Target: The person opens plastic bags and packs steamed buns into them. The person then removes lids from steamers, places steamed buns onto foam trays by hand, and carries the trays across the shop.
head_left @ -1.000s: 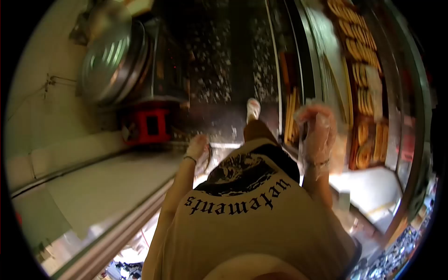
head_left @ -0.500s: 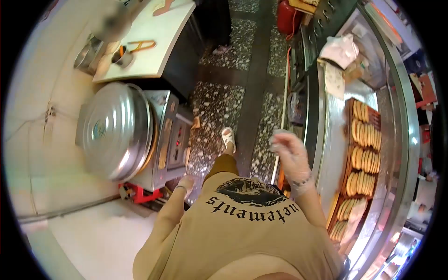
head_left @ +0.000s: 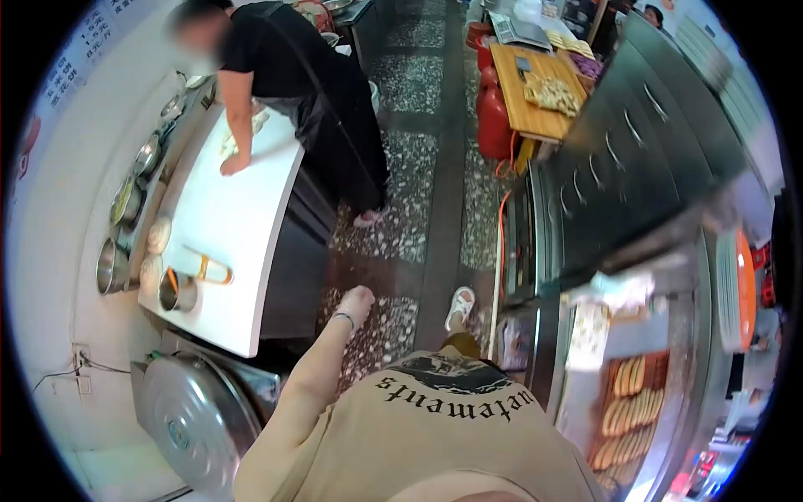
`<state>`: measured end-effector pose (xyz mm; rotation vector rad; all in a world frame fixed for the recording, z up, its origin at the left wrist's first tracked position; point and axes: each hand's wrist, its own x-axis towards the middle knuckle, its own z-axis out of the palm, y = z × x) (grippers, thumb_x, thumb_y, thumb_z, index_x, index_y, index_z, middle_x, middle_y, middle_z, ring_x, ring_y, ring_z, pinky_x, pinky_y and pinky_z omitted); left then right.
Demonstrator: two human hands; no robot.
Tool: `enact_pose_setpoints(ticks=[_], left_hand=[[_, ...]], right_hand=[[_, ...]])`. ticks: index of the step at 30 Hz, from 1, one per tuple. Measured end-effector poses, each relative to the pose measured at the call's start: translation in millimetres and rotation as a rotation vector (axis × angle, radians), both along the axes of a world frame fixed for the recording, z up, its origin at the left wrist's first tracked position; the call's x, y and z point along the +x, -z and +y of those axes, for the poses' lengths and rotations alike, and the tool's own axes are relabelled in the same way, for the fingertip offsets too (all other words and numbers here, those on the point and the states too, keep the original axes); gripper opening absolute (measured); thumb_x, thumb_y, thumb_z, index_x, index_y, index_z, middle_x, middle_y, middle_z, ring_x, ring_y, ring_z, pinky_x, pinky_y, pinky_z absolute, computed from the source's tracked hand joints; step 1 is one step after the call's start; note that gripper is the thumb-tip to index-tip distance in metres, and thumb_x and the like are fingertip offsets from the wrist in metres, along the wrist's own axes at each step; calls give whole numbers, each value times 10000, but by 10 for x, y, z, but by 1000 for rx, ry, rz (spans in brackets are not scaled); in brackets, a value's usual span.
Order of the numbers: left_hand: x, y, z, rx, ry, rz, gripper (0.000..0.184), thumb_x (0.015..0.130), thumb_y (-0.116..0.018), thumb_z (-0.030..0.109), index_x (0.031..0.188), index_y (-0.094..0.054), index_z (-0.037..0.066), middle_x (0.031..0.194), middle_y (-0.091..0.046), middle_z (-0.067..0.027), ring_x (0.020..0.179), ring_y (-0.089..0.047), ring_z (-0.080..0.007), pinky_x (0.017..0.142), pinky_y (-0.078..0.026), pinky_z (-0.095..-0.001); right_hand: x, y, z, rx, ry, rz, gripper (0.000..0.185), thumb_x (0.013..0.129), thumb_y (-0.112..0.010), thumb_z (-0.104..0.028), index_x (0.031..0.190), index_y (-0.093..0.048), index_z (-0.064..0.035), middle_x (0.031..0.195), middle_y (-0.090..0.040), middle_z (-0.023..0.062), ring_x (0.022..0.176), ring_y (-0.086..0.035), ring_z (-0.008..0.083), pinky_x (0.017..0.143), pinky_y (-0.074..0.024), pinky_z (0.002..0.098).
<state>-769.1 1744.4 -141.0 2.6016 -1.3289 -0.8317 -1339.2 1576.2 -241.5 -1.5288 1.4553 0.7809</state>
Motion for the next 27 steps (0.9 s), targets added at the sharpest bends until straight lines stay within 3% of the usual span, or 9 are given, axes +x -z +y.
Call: enact_pose_setpoints(ticks=[1, 3, 5, 9, 15, 20, 21, 24, 27], left_hand=[[66, -201, -340, -304, -746, 522, 166, 797, -565, 112, 925, -652, 51, 830, -648, -128, 744, -639, -220, 664, -510, -330], [457, 153, -881, -373, -761, 526, 179, 823, -531, 138, 954, -613, 49, 842, -639, -106, 717, -611, -216, 664, -491, -330], [630, 465, -1186, -258, -682, 447, 213, 847, -516, 149, 1009, -634, 77, 924, -654, -111, 817, -638, -230, 712, -506, -344], [1284, 311, -1402, 302, 802, -84, 246, 866, -498, 132, 1026, -683, 165, 1027, -649, -153, 1012, -617, -252, 840, -504, -388], [2623, 1183, -1550, 458, 476, -56, 252, 836, -534, 157, 1039, -680, 187, 1024, -659, -129, 968, -633, -272, 851, -497, -387], [3878, 956, -3200, 454, 167, 343, 305, 799, -560, 210, 1076, -671, 147, 1030, -649, -165, 1035, -608, -288, 844, -487, -371], [4286, 1918, -3342, 439, 294, 309, 288, 806, -549, 261, 1014, -682, 113, 1006, -652, -174, 989, -616, -314, 843, -485, -393], [5151, 856, -5085, 328, 374, 154, 245, 782, -542, 210, 831, -679, 12, 861, -648, -209, 878, -622, -359, 786, -488, -399], [5719, -14, -6494, -285, -387, 675, 215, 830, -562, 168, 968, -626, 16, 895, -635, -109, 854, -587, -193, 793, -459, -310]], right_hand=[[175, 70, -242, 22, -3, -16, 586, 860, -530, -508, 1181, -538, -17, 1100, -586, 164, 989, -572, 255, 782, -462, 390], [686, 224, -897, 35, -63, -66, 596, 863, -527, -510, 1193, -528, -13, 1116, -582, 171, 1003, -571, 259, 791, -463, 389], [1250, 178, -1560, 46, -135, -115, 607, 865, -524, -511, 1205, -518, -8, 1133, -579, 178, 1016, -571, 263, 799, -465, 388], [2838, -26, -3042, 37, -311, -257, 627, 870, -519, -514, 1229, -498, 0, 1166, -571, 192, 1042, -569, 271, 815, -467, 385], [5508, 122, -5136, 23, 263, -550, 268, 879, -592, -340, 870, -608, -73, 571, -483, 17, 481, -464, 131, 423, -359, 298], [7082, -429, -6118, 42, 445, -734, 288, 865, -602, -277, 965, -554, -11, 757, -547, 22, 596, -509, 123, 552, -439, 299], [7224, -498, -6272, -122, 221, -714, 404, 869, -586, -333, 1081, -544, 9, 913, -583, 97, 770, -563, 182, 706, -458, 313], [7574, -795, -6814, -338, 36, -620, 535, 875, -566, -388, 1214, -528, 24, 1139, -594, 186, 1038, -581, 252, 907, -448, 338], [8237, -1690, -7167, -310, 196, -820, 504, 885, -547, -384, 1207, -552, 3, 1228, -562, 179, 1136, -543, 252, 951, -421, 347]])
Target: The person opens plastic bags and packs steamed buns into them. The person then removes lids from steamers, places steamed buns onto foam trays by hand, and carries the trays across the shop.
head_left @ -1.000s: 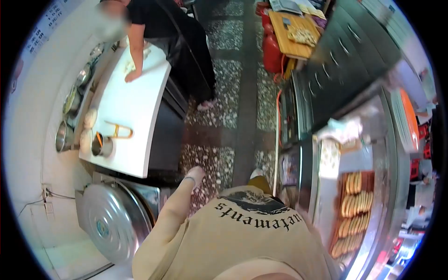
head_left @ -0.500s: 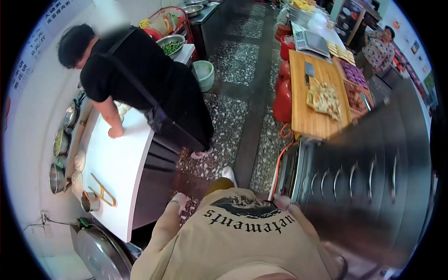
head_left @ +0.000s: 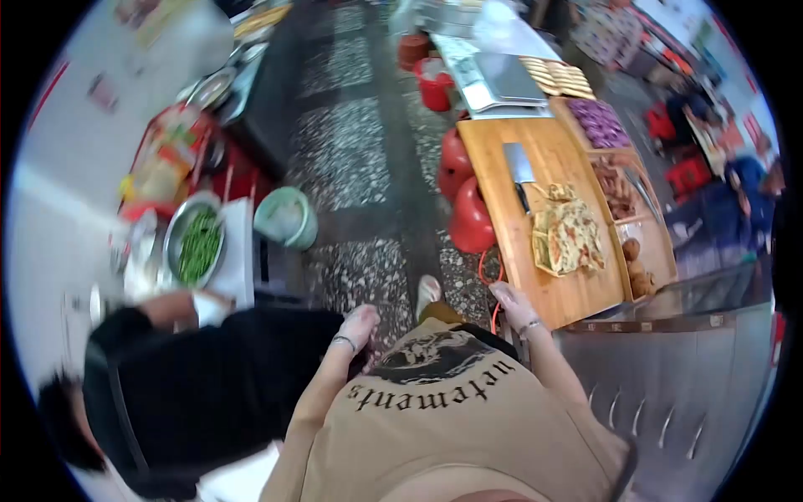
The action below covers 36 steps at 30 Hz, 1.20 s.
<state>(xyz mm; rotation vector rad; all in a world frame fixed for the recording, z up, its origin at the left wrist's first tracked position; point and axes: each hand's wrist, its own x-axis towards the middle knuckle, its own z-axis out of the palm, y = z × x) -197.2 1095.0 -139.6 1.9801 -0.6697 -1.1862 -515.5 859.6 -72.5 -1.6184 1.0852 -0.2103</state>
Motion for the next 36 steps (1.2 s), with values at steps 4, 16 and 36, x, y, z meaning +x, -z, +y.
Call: enact_pose_setpoints(ticks=[4, 16, 36], left_hand=[[640, -1125, -1653, -295, 206, 220, 310, 907, -561, 185, 1171, -551, 23, 1108, -626, -83, 1048, -563, -158, 943, -409, -299], [2778, -2282, -4938, -540, 208, 889, 516, 923, -426, 401, 1170, -527, -42, 1159, -577, -174, 1060, -563, -247, 930, -452, -364], [9344, 21, -10404, -31, 331, -319, 317, 871, -482, 246, 1026, -603, -2, 968, -637, -170, 905, -602, -297, 824, -466, -374]], right_hand=[[1130, -698, -754, 388, -178, -341, 385, 925, -495, -307, 1142, -601, -7, 1089, -640, 93, 995, -582, 182, 903, -441, 290], [4753, -1490, -3439, 570, -761, -797, 396, 973, -424, -301, 1140, -583, 20, 1039, -642, 152, 933, -638, 215, 867, -489, 319], [8552, -474, -9542, 228, 195, -137, 231, 903, -512, -164, 1064, -591, -19, 747, -622, 52, 580, -540, 107, 550, -422, 241]])
